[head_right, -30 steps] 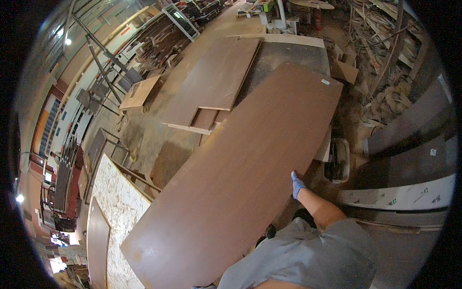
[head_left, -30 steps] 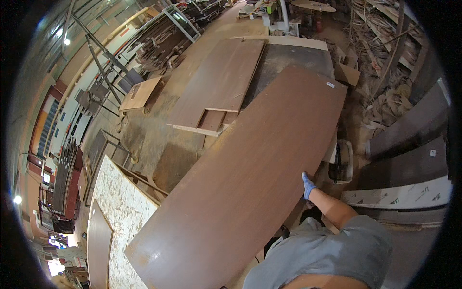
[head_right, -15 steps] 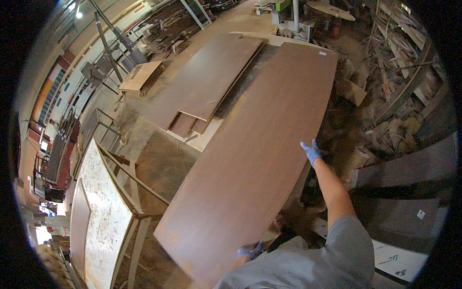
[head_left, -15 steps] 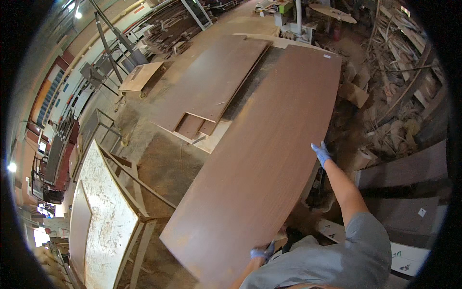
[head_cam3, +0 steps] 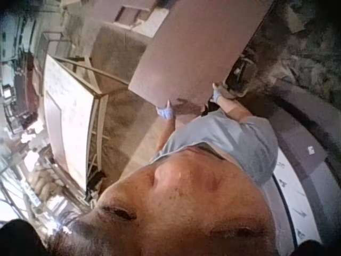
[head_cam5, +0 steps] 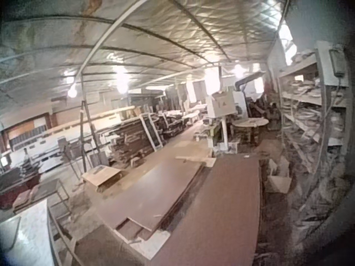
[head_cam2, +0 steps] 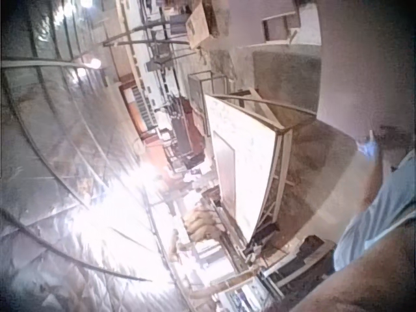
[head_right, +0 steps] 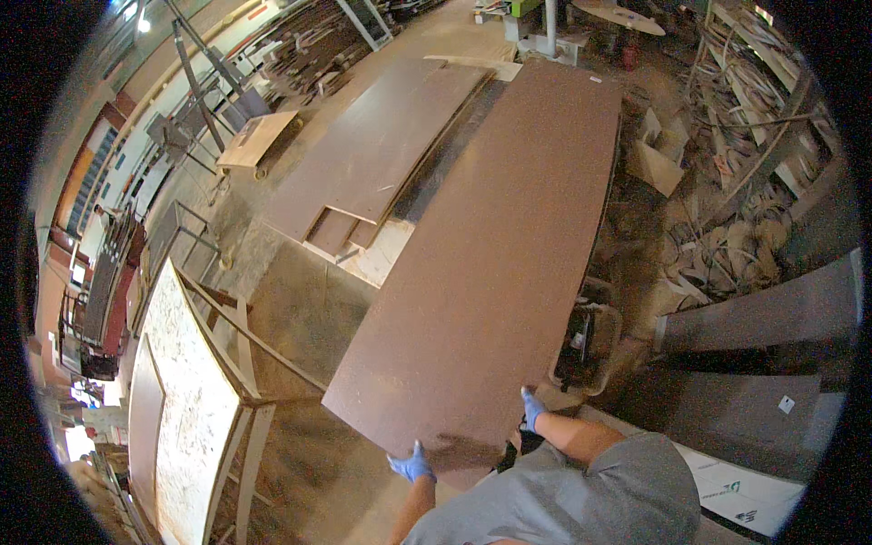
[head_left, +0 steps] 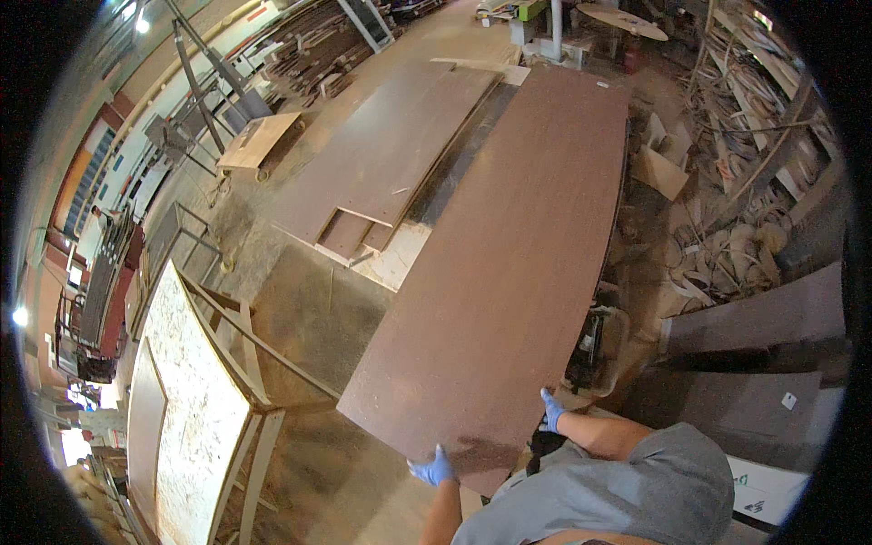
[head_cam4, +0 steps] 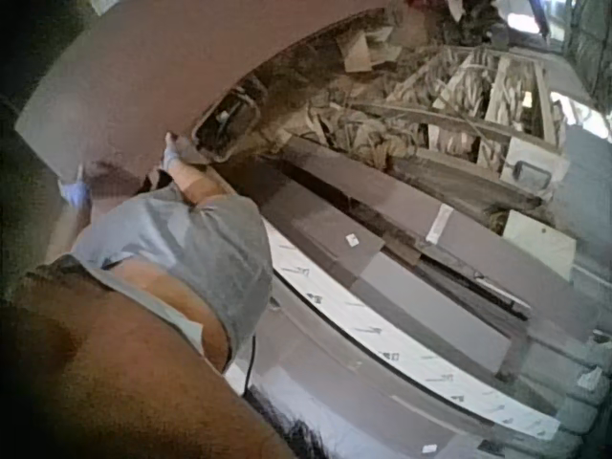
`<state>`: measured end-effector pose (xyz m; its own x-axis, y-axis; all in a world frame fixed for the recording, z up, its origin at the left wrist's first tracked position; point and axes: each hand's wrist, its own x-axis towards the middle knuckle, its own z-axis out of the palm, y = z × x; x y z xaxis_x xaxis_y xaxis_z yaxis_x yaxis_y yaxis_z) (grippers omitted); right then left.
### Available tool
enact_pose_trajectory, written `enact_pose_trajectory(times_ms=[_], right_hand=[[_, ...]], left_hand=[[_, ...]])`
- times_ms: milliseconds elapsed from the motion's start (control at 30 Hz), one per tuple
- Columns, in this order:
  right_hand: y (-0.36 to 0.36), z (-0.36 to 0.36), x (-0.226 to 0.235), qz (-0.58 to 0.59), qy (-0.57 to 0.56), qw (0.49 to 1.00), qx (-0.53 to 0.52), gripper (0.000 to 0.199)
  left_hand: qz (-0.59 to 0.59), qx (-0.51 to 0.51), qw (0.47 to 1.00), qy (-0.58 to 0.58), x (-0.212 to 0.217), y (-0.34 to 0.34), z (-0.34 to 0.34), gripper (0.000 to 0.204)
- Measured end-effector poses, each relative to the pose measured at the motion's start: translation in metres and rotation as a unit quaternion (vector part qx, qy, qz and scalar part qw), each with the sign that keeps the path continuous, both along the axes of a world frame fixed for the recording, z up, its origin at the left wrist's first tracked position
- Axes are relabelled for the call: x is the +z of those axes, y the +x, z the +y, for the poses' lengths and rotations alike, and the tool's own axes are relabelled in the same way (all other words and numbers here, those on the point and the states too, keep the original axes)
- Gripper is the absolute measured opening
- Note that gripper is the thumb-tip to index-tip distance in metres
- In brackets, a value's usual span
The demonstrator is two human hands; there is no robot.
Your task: The person handles large brown wood panels, moving them between worktables and a CNC machine. They wipe a panel with a cloth, operate a control panel, and use a spray gun to clean the machine bed before loading a panel.
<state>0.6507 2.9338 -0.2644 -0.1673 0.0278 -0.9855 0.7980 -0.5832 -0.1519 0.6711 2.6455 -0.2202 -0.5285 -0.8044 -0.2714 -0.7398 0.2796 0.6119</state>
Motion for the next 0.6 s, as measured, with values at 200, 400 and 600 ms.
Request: enact_pose_trajectory(times_ms=[200, 400, 600], right_hand=[[0.000, -0.023, -0.016, -0.069, 0.056, 0.995, -0.034, 0.065], [0.004, 0.014, -0.054, 0.054, 0.075, 0.995, 0.042, 0.062], [0.014, 0.055, -0.018, 0.074, 0.118, 0.989, 0.041, 0.040]], left_hand=[[-0.006, 0.083, 0.941, 0.329, -0.075, 0.033, -0.033, 0.091], [0.007, 0.100, 0.931, 0.350, -0.139, 0.005, -0.038, 0.105], [0.029, 0.091, 0.889, 0.447, -0.114, -0.050, 0.023, 0.088]])
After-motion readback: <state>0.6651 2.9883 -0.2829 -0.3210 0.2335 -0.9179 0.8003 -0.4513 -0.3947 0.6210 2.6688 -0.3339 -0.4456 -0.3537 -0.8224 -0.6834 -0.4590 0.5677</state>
